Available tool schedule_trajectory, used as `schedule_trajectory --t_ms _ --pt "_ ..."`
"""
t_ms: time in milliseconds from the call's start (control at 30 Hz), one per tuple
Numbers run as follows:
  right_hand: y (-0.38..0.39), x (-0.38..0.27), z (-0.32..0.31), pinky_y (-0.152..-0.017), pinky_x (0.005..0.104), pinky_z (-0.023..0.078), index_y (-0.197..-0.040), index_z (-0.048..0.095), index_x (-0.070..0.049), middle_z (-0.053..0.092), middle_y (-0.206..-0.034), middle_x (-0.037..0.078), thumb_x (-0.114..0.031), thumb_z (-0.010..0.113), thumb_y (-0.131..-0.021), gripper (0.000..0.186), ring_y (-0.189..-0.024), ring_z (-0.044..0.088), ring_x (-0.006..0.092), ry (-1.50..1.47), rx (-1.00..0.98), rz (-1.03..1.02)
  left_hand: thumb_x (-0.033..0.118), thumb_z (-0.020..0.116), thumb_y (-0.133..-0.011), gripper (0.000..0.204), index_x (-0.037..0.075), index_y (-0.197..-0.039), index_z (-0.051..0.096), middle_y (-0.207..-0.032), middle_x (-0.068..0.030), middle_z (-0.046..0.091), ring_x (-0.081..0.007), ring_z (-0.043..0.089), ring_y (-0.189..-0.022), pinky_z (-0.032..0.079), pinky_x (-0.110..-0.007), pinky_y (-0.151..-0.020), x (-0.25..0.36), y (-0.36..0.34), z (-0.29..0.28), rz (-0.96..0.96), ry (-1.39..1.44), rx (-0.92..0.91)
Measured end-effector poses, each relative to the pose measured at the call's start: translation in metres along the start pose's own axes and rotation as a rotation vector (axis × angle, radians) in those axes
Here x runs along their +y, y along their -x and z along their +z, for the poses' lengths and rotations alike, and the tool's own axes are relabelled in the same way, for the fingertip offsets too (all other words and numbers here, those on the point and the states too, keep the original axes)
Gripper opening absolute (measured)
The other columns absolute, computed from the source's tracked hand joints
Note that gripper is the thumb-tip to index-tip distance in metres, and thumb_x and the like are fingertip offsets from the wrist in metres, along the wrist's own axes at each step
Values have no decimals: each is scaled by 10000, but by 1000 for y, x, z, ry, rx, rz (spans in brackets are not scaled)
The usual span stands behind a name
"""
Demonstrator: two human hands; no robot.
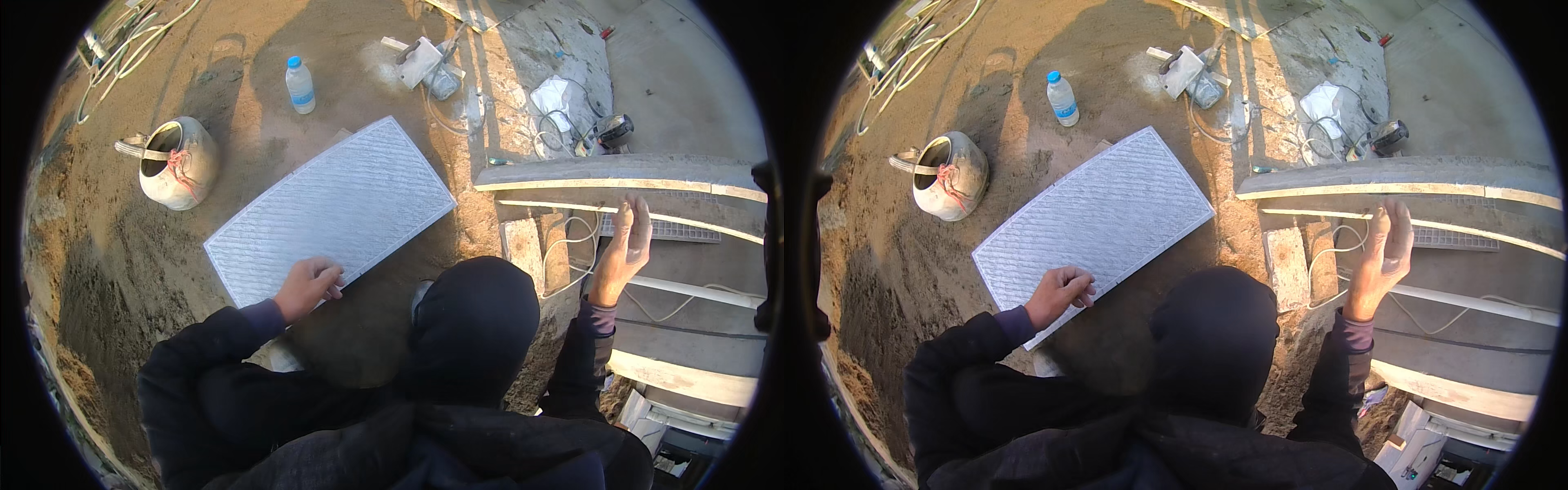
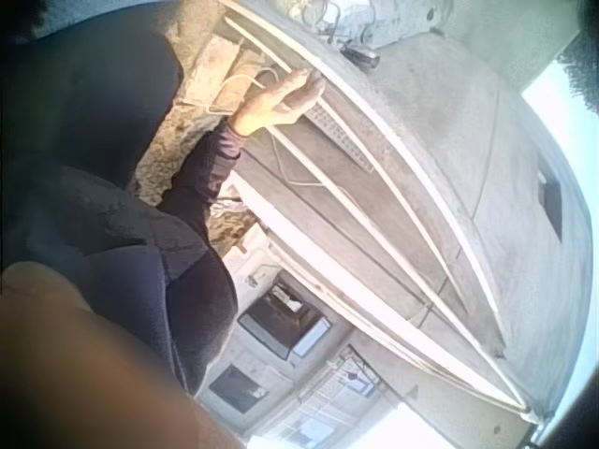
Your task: The person places a tile on a prepared sand bed and taps it into place with a rubber mallet. They then retrieve another tile, measure and mark it, and cut it using a handheld power saw with a wooden guide.
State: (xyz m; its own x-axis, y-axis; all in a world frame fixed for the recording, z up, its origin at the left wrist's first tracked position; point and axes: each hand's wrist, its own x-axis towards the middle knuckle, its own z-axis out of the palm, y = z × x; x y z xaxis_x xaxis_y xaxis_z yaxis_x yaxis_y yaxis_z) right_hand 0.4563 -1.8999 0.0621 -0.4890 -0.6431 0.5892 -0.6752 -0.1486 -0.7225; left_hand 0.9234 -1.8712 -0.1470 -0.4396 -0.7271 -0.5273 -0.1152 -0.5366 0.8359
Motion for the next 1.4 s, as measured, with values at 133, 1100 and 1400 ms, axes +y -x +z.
schedule_trajectory --t_ms 133,1100,1400 --pt "-1 59 135 -978 324 526 -1327 613 117 705 -1208 166 -209 701 -1017 458 -1139 671 214 -222 -351 113 272 600 -1054 327 -40 -1125 664 -950 -92 719 -162 722 -800 566 -285 -725 -7 7 -33 -85 -31 122" --pt "-240 332 579 -1055 493 505 -1223 590 -113 662 -1253 218 -442 533 -1072 367 -1244 606 352 -411 -696 1302 262 640 -1023 332 -47 -1145 644 -924 -153 712 -255 740 -710 609 -351 -583 -87 263 23 -605 653 1293" --pt "-180 271 499 -920 439 593 -1170 642 -2 713 -1095 143 -160 744 -885 341 -959 723 236 -723 -1040 1151 258 645 -1018 318 -29 -1156 658 -914 -108 726 -234 746 -747 611 -327 -658 -78 202 -28 -624 493 1035"
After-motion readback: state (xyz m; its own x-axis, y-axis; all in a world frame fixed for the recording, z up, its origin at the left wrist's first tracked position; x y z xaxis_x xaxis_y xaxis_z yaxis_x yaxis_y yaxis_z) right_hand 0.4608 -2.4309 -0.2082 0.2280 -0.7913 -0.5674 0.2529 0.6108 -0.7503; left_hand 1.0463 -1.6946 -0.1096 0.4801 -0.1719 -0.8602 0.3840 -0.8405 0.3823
